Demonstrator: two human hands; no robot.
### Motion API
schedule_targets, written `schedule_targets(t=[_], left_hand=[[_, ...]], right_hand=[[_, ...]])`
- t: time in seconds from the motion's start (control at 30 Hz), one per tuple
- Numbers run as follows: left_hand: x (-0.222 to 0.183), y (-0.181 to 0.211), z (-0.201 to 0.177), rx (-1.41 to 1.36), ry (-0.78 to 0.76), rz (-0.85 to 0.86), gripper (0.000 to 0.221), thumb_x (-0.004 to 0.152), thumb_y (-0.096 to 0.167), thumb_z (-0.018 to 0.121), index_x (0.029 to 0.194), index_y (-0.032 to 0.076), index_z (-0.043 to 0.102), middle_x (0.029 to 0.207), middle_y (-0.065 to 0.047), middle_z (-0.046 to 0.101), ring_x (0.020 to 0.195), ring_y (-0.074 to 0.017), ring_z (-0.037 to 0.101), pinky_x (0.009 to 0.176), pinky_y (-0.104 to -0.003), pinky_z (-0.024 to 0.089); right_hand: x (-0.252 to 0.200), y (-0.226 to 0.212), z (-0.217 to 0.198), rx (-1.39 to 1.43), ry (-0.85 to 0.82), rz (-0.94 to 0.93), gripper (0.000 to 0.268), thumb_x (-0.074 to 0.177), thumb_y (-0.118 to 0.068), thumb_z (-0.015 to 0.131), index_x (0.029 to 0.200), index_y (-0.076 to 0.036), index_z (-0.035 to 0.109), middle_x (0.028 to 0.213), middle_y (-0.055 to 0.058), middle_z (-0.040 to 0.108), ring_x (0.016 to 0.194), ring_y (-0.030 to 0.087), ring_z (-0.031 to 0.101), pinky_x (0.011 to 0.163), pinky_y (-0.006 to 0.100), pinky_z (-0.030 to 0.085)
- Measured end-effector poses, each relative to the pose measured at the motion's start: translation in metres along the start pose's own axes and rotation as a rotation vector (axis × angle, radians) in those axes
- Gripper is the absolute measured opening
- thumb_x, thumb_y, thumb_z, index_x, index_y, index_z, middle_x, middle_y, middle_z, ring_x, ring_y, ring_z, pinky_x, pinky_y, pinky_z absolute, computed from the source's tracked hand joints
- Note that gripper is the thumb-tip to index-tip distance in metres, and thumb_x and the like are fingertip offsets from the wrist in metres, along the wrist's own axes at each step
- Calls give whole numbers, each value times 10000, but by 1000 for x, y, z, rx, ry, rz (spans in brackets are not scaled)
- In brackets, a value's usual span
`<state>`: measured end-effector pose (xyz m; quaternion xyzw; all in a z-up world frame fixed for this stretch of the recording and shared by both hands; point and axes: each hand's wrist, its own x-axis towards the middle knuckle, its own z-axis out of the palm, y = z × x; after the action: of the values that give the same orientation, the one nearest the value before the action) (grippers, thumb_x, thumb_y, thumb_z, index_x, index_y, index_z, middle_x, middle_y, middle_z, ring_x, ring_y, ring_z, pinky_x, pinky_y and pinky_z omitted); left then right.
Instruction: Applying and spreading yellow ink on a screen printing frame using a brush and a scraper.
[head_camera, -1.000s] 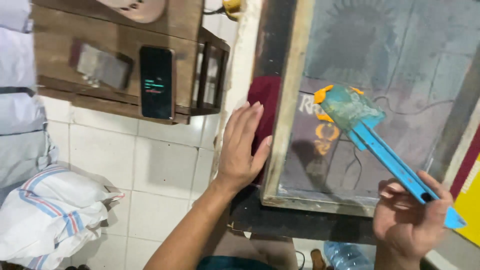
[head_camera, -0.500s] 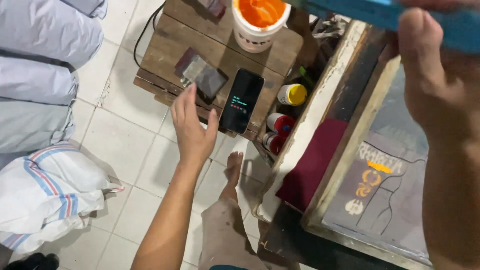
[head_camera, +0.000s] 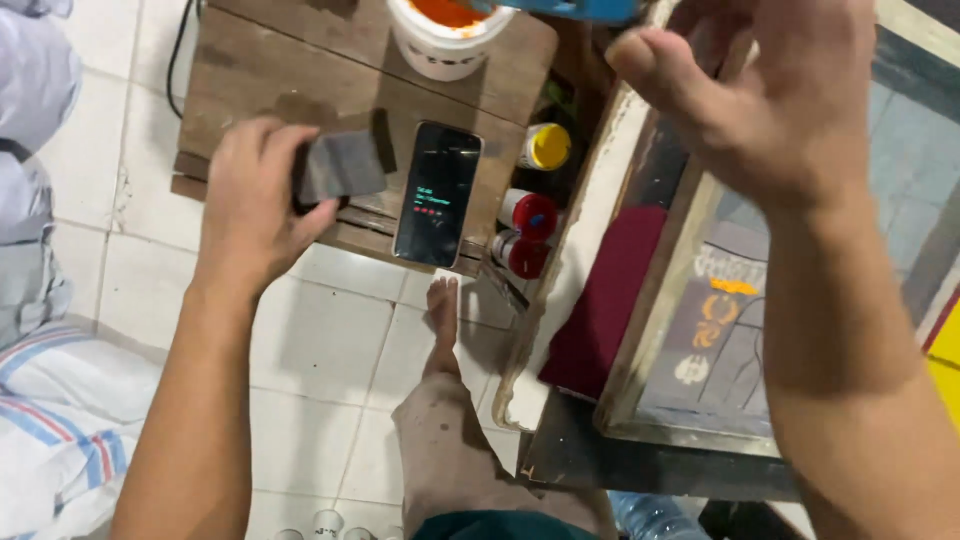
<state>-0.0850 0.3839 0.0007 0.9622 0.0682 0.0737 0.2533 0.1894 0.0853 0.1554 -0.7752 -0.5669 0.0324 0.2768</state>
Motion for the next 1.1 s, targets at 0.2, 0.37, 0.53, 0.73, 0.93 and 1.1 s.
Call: schedule_targets(t=[0.2,0.37,0.53,0.73,0.93,1.1], left_hand=[[-80,136,17,-245,118,-80,588,794,343,815,1225,4,604,1210,-169,576,1107,-333,567,971,-448,478],[-81,281,72,-442,-61,187,397,879,315,721,1198,95,633,1084,-198,638,929,-346,622,786,-489,537],[-68,364,105,-491,-143,388,337,1049,330,584,1254,64,613,1083,-220,608,915,-376,612,751,-490,516],[-39,377,153,-337,-52,152,690,967,464,673,1473,96,382,1412,-252,502,1306,-392,524,1107,-590,467],[-10,366,180,-312,24,-181,793,1020,247,657,1613,48,169,1683,-189,260,1608,-422,185,1341,-578,207],[10,364,190,-359,-106,-255,826,1064,304,586,1630,57,36,1740,-225,78,1630,-378,-57,1342,-586,-35]], right_hand=[[-148,-80,56,602,36,331,703,972,-569,608,1516,-174,403,1209,44,661,994,127,645,840,250,598],[-275,-130,55,918,6,661,588,920,-458,684,1322,-50,552,1239,158,627,1158,275,618,1022,423,496],[-399,-125,28,845,167,866,383,889,-314,731,1142,-31,674,1151,145,680,1078,268,671,958,371,511],[-558,-74,-11,740,628,1130,337,898,-231,687,1169,-36,637,1182,139,694,1099,256,688,1004,382,596],[-640,-18,-49,218,866,1153,346,1027,-4,457,1368,31,505,1480,175,560,1397,272,562,1302,405,503],[-656,3,-44,393,675,1141,327,1239,-272,299,1483,-124,457,1628,159,407,1593,323,397,1386,465,408]])
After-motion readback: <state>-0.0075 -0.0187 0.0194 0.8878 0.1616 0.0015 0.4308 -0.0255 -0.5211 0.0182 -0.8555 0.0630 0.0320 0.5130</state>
